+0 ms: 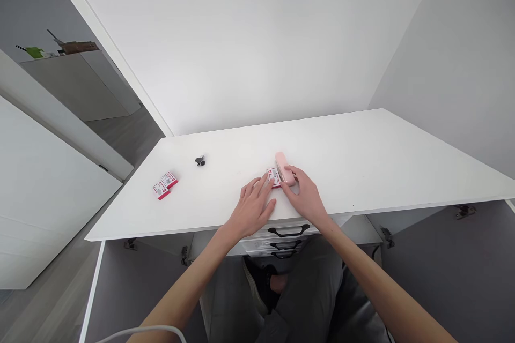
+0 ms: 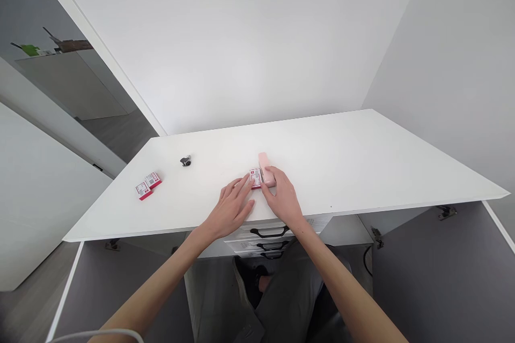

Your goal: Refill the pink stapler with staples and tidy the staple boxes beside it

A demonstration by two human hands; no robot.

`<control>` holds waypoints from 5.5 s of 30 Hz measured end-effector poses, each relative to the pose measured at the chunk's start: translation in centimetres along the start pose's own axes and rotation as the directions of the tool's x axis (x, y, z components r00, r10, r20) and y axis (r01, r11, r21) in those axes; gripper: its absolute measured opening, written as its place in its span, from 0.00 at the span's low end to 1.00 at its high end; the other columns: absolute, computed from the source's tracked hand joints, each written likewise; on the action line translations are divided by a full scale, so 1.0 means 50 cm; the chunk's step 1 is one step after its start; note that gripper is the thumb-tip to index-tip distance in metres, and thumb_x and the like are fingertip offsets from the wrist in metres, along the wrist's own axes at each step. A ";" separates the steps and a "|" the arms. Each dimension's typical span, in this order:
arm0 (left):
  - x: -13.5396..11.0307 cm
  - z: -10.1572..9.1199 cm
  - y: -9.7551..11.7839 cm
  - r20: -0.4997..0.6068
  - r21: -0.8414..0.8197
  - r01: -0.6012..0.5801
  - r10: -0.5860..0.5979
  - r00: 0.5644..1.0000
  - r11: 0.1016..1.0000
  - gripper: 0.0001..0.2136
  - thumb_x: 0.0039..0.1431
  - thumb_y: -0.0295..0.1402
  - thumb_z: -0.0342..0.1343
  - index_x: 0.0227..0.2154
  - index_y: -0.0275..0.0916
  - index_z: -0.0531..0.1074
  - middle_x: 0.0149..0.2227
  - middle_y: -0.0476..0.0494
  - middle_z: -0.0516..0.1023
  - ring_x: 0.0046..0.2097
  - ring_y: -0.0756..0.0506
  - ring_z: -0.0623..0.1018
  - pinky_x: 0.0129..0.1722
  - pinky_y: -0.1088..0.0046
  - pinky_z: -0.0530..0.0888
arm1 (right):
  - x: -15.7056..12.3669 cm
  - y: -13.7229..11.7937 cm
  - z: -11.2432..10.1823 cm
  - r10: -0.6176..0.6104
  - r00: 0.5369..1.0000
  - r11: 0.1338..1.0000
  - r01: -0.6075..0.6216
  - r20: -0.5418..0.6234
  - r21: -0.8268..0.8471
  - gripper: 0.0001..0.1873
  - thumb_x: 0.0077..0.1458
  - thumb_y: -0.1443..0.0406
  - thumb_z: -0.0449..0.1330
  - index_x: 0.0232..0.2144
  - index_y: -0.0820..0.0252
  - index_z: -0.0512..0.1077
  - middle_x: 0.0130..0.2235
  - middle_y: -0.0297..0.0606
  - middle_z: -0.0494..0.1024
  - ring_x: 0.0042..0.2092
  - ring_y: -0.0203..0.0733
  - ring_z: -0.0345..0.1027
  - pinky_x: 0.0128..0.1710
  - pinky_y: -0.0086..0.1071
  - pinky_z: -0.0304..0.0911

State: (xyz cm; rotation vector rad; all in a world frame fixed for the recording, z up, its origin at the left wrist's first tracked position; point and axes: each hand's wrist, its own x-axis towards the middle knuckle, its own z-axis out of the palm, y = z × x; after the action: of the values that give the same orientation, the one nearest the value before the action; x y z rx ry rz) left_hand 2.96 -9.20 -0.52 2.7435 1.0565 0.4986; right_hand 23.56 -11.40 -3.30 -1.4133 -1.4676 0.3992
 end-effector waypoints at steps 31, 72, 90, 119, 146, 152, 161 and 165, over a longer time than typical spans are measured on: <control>-0.214 -0.263 -0.404 -0.235 -0.022 0.706 -0.690 0.685 0.708 0.43 0.59 0.61 0.55 0.70 0.39 0.56 0.64 0.32 0.73 0.63 0.29 0.72 0.60 0.50 0.71 | -0.005 -0.016 -0.005 0.159 0.987 0.983 -0.160 0.013 0.086 0.30 0.65 0.54 0.59 0.65 0.54 0.63 0.65 0.49 0.73 0.61 0.56 0.72 0.60 0.54 0.69; 0.143 -0.028 -0.049 -0.143 -0.307 -0.130 0.089 0.986 0.943 0.48 0.55 0.50 0.70 0.71 0.50 0.48 0.72 0.33 0.55 0.72 0.30 0.61 0.69 0.48 0.62 | 0.008 -0.025 -0.006 0.204 0.979 0.962 -0.197 -0.017 0.188 0.25 0.72 0.53 0.49 0.61 0.59 0.68 0.62 0.51 0.75 0.58 0.54 0.73 0.60 0.52 0.67; 0.120 -0.005 -0.031 -0.005 -0.558 0.259 -0.315 0.949 0.789 0.14 0.73 0.48 0.46 0.50 0.45 0.57 0.25 0.58 0.66 0.27 0.48 0.65 0.33 0.70 0.62 | 0.010 -0.017 -0.006 0.173 0.985 0.971 -0.169 -0.014 0.167 0.22 0.69 0.58 0.50 0.60 0.59 0.69 0.61 0.50 0.76 0.59 0.53 0.73 0.60 0.51 0.68; 0.093 -0.089 -0.246 -0.506 -0.028 0.439 -0.392 0.768 0.898 0.14 0.66 0.38 0.54 0.51 0.38 0.69 0.50 0.33 0.72 0.52 0.36 0.73 0.58 0.53 0.68 | 0.007 -0.024 -0.010 0.237 0.971 0.956 -0.235 0.011 0.174 0.23 0.70 0.56 0.51 0.61 0.58 0.68 0.60 0.51 0.77 0.59 0.55 0.72 0.56 0.51 0.69; 0.181 -0.053 -0.151 -0.246 -0.309 0.252 -0.333 0.910 0.917 0.15 0.68 0.44 0.55 0.45 0.44 0.84 0.50 0.44 0.86 0.50 0.39 0.83 0.54 0.58 0.76 | 0.010 -0.025 -0.007 0.211 0.978 0.962 -0.206 -0.008 0.177 0.23 0.70 0.55 0.51 0.60 0.57 0.69 0.60 0.50 0.76 0.59 0.54 0.73 0.57 0.50 0.69; 0.199 -0.023 -0.132 -0.190 -0.332 0.220 -0.294 0.937 0.917 0.14 0.68 0.43 0.56 0.47 0.48 0.84 0.51 0.47 0.85 0.53 0.38 0.82 0.56 0.57 0.75 | 0.013 -0.019 -0.003 0.192 0.981 0.967 -0.185 -0.027 0.175 0.22 0.70 0.56 0.51 0.60 0.57 0.69 0.60 0.50 0.77 0.58 0.53 0.73 0.58 0.50 0.69; 0.179 -0.034 -0.138 -0.054 -0.270 0.095 -0.114 0.992 0.958 0.23 0.69 0.35 0.49 0.66 0.46 0.68 0.53 0.44 0.84 0.59 0.39 0.79 0.62 0.53 0.71 | 0.014 -0.019 -0.002 0.183 0.982 0.970 -0.173 -0.042 0.170 0.22 0.71 0.55 0.50 0.59 0.58 0.69 0.59 0.50 0.77 0.58 0.53 0.73 0.58 0.49 0.68; 0.164 -0.034 -0.139 -0.043 -0.288 0.079 -0.096 0.994 0.954 0.29 0.66 0.27 0.45 0.70 0.45 0.58 0.53 0.44 0.84 0.61 0.41 0.78 0.65 0.53 0.67 | 0.014 -0.019 -0.003 0.185 0.982 0.969 -0.176 -0.037 0.175 0.21 0.71 0.55 0.50 0.59 0.57 0.69 0.60 0.49 0.77 0.58 0.53 0.73 0.59 0.50 0.68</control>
State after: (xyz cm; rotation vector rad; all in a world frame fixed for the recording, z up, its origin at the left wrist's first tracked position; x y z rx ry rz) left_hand 3.73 1.52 1.27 2.4325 1.0231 0.6627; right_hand 23.28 -11.07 -2.18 -1.4119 -1.2352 0.5842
